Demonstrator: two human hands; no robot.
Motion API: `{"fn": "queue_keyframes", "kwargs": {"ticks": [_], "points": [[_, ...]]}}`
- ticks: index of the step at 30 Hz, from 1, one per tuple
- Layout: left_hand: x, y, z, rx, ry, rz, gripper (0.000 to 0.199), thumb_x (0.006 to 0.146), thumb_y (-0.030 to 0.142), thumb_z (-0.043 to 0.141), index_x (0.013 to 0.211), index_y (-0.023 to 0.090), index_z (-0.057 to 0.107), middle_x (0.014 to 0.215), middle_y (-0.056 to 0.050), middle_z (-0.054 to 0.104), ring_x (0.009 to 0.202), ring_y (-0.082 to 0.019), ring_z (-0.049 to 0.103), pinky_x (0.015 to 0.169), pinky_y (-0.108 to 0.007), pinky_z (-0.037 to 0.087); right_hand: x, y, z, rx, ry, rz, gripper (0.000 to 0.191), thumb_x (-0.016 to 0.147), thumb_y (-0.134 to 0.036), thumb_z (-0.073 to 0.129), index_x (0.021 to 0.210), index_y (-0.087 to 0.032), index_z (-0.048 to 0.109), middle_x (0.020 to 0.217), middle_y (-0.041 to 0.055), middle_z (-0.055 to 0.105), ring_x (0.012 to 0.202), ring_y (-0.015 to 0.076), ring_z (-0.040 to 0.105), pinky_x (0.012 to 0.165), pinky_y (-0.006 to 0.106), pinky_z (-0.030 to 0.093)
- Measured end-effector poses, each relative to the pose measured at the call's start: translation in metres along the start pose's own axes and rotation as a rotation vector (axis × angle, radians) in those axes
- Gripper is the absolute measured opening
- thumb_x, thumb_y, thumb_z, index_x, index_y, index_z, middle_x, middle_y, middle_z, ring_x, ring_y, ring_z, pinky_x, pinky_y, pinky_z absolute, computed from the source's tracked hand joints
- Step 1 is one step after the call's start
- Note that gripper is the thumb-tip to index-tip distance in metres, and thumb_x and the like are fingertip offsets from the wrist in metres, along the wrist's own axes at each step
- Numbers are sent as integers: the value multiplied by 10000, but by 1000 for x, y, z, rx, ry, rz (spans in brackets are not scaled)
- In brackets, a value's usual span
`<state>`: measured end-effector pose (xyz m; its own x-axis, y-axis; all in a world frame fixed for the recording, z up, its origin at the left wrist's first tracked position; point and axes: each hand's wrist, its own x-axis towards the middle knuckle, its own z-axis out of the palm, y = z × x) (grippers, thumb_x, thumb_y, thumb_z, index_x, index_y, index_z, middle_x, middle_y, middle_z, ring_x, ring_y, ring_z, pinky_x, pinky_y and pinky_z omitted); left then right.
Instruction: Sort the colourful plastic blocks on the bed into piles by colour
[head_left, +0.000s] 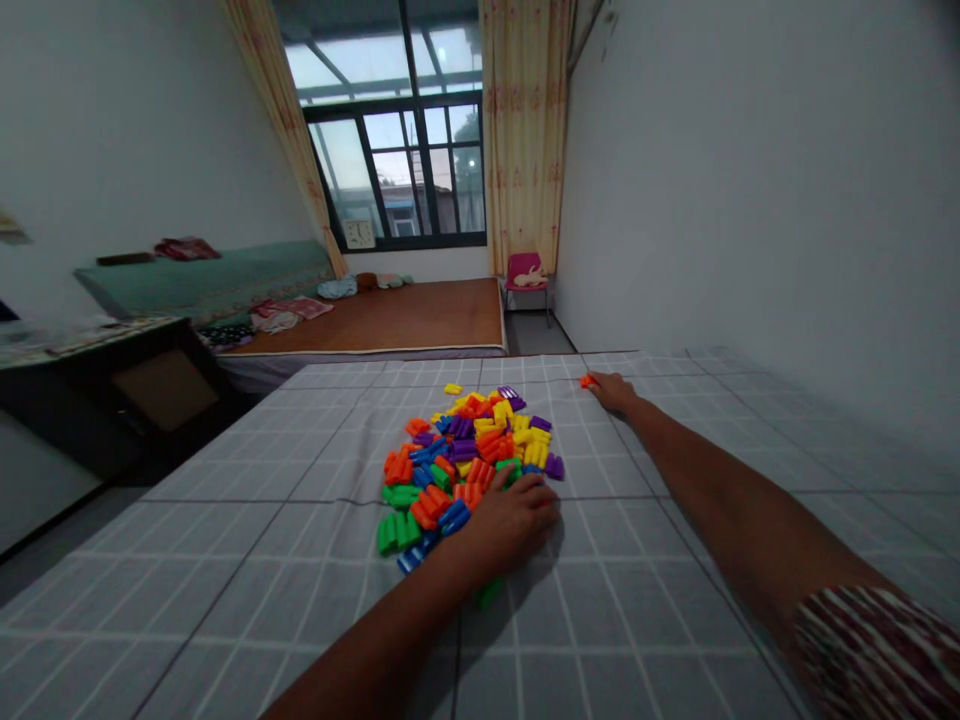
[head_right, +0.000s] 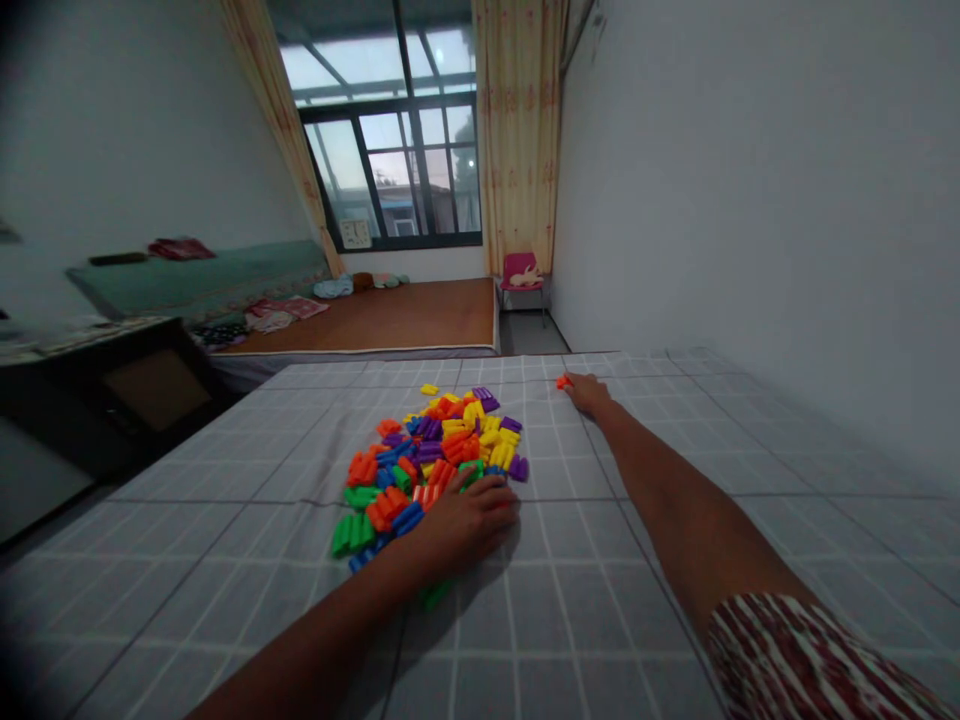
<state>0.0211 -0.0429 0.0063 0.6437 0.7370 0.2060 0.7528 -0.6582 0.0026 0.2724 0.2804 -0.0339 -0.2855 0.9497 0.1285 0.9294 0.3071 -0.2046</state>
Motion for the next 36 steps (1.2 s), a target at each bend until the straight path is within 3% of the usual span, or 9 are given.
{"fn": "queue_keyframes", "kwargs": {"ticks": [5, 11, 15, 18, 21, 26, 29, 32, 36], "points": [[1, 4, 1, -26, -35, -9, 232, 933, 279, 485, 1142, 292, 585, 1249, -8, 622, 1268, -208, 440, 1115, -481, 239, 7, 10, -3, 1, -72, -1, 461, 948, -323, 380, 1388, -238, 488, 1431, 118, 504, 1246, 362, 457, 985, 557, 374], [0, 3, 2, -66, -29, -17, 229, 921, 260, 506, 1128, 285, 599, 1253, -26, 623, 1280, -214, 438, 1129, -460, 216, 0, 9, -7, 8, -83, 69, 461, 955, -347, 377, 1401, -282, 475, 1449, 114, 483, 1285, 371, 417, 984, 613, 351], [0, 4, -2, -48, -37, -10, 231, 920, 258, 505, 1129, 277, 601, 1258, -20, 620, 1286, -218, 440, 1125, -480, 225, -9, 7, -10, 12, -62, 46, 551, 937, -318, 388, 1481, -230, 365, 1473, 154, 448, 1300, 393, 407, 986, 623, 355], [-1, 3, -7, -49, -35, -9, 248, 909, 252, 519, 1137, 282, 610, 1301, -30, 601, 1301, -227, 437, 1125, -467, 238, -15, -1, -19, 73, 30, 83, 617, 899, -252, 423, 1503, -166, 327, 1464, 182, 452, 1304, 374, 425, 1011, 574, 375], [-1, -1, -9, -63, -22, -71, 287, 913, 262, 516, 1183, 295, 608, 1353, -40, 575, 1299, -252, 449, 1119, -498, 245, -22, -29, -25, 206, 124, 37, 545, 868, -185, 430, 1410, -139, 472, 1382, 168, 545, 1252, 300, 505, 1046, 478, 388], [0, -6, -12, -98, 19, -120, 317, 943, 249, 469, 1218, 330, 604, 1347, -7, 593, 1280, -231, 477, 1108, -494, 276, -60, -119, -17, 619, 132, -373, 342, 879, -259, 466, 1158, -183, 649, 1155, 82, 690, 1060, 213, 628, 957, 392, 477], [1, -15, -17, -176, 77, -147, 285, 934, 285, 484, 1166, 302, 649, 1280, -26, 637, 1222, -213, 533, 1076, -442, 350, -93, -161, -10, 749, 154, -531, 298, 913, -330, 461, 1072, -209, 683, 1058, 57, 716, 977, 203, 650, 898, 386, 500], [-3, -35, -22, -268, 178, -300, 281, 914, 238, 487, 1112, 252, 687, 1162, -59, 689, 1117, -209, 597, 1017, -384, 430, -115, -172, -6, 699, 115, -637, 280, 896, -388, 523, 1028, -220, 703, 1028, 59, 720, 960, 209, 647, 885, 380, 496], [-12, -64, -19, -303, 316, -519, 299, 876, 164, 484, 1080, 220, 696, 1117, -70, 704, 1058, -226, 624, 975, -389, 473, -118, -160, -4, 687, 30, -698, 288, 816, -412, 639, 1022, -221, 702, 1036, 58, 713, 962, 224, 641, 882, 383, 493]]}}
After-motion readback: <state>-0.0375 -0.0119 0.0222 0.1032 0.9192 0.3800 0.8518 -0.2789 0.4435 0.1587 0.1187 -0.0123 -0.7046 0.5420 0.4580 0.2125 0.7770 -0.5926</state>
